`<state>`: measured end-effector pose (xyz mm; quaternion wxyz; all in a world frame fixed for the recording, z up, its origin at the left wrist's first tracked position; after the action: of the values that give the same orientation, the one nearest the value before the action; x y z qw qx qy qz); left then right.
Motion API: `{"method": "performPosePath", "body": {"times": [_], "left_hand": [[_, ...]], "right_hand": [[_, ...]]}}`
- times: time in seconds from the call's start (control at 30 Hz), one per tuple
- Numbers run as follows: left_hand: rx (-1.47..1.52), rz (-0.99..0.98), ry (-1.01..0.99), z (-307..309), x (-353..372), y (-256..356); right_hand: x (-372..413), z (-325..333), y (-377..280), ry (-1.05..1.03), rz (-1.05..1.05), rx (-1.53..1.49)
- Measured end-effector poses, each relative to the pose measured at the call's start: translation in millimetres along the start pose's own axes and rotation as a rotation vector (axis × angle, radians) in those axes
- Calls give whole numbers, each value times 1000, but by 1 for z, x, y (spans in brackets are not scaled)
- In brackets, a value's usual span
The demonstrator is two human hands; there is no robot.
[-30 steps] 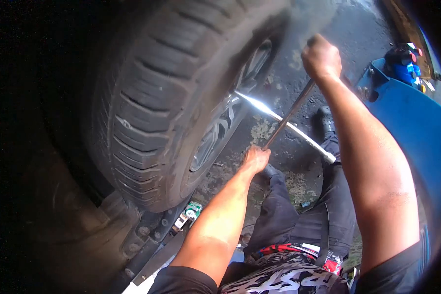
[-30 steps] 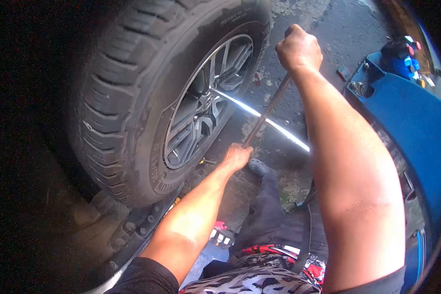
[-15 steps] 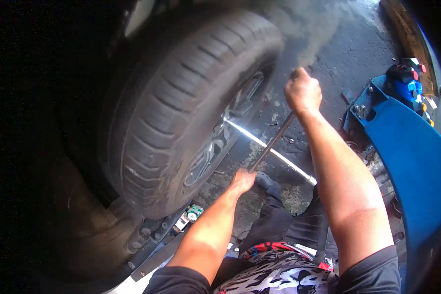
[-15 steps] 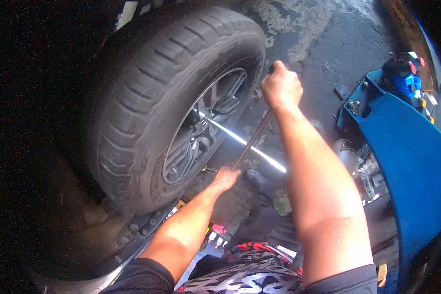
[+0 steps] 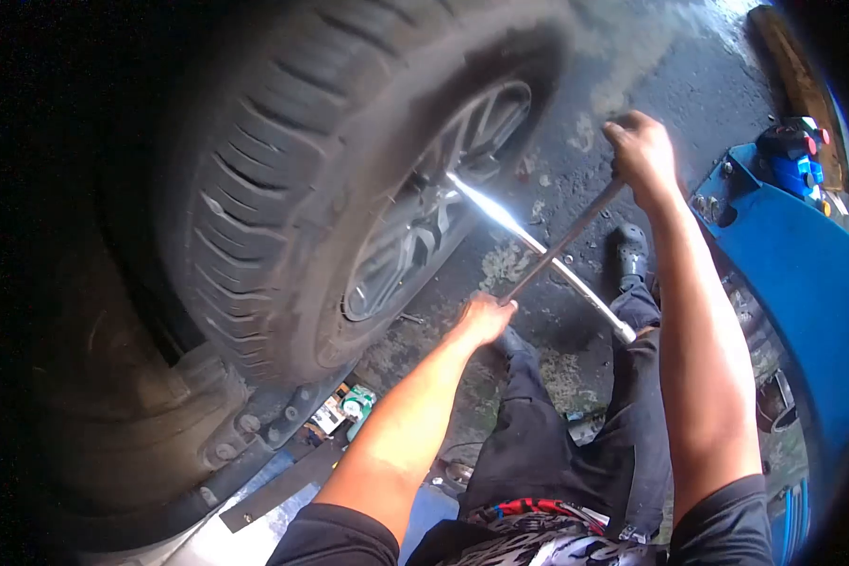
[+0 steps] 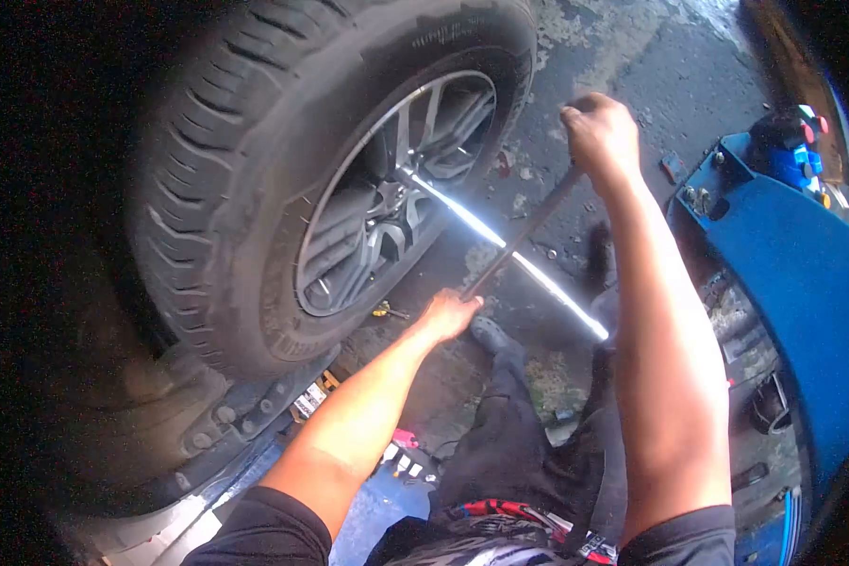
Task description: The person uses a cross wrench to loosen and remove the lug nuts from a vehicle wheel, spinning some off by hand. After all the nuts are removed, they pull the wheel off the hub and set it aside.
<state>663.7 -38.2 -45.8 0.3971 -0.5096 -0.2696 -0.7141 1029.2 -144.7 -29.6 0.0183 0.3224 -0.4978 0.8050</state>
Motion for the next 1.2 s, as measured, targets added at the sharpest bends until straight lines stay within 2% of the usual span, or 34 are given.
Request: {"method": "performPosePath", "body": {"times": [0.1, 0.13, 0.27, 0.43, 0.6, 0.67, 0.7, 0.73, 0.8, 0.87, 0.9, 1.0, 1.07, 1.1, 1.13, 1.17, 1.2], "left_hand": [[54, -30, -60, -40, -20, 4], [83, -41, -80, -53, -29, 5], [115, -102, 29, -78, -71, 2], [159, -101, -17, -75, -110, -7], [116, -283, -48, -71, -154, -11], [120, -332, -50, -67, -165, 2], [96, -466, 17, -73, -184, 5], [70, -602, 85, -89, -214, 2], [35, -703, 114, -94, -233, 7], [15, -624, 30, -71, -218, 10], [-11, -520, -37, -58, -203, 10], [-27, -457, -48, -50, -193, 9], [-27, -554, 55, -52, -199, 10], [-26, -601, 103, -56, -201, 9], [131, -531, -2, -62, -212, 3], [285, -462, -111, -68, -223, 0], [293, -553, -68, -66, -219, -1]], "right_hand": [[20, 16, 29, 108, -62, 16], [22, 16, 35, 140, -24, 57], [29, 4, 44, 187, 63, 134], [39, -27, 31, 276, 288, 177], [83, -51, -1, 344, 437, 138], [112, -59, -10, 266, 357, 68], [126, -65, -11, 273, 471, -8], [139, -69, -14, 221, 471, -71], [148, -75, -10, 185, 447, -77], [137, -72, -7, 262, 434, -3], [132, -73, -6, 252, 327, -18], [130, -72, -2, 259, 444, 87], [158, -82, -10, 131, 440, 11], [175, -94, -9, 33, 527, -102], [195, -104, -14, -27, 669, -12], [207, -113, -18, -79, 727, -38], [216, -120, -22, -129, 776, -63]]}}
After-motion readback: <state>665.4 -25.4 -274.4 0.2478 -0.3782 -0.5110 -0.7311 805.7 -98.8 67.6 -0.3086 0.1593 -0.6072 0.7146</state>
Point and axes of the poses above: each hand's wrist, its own x-axis away from the middle knuckle, its own z-axis out of the back of the hand, y = z × x, the point moved 6 cm from there along -x, towards the middle knuckle, and after that the axes turned 9 degrees about -x, right-handed, at the moved point
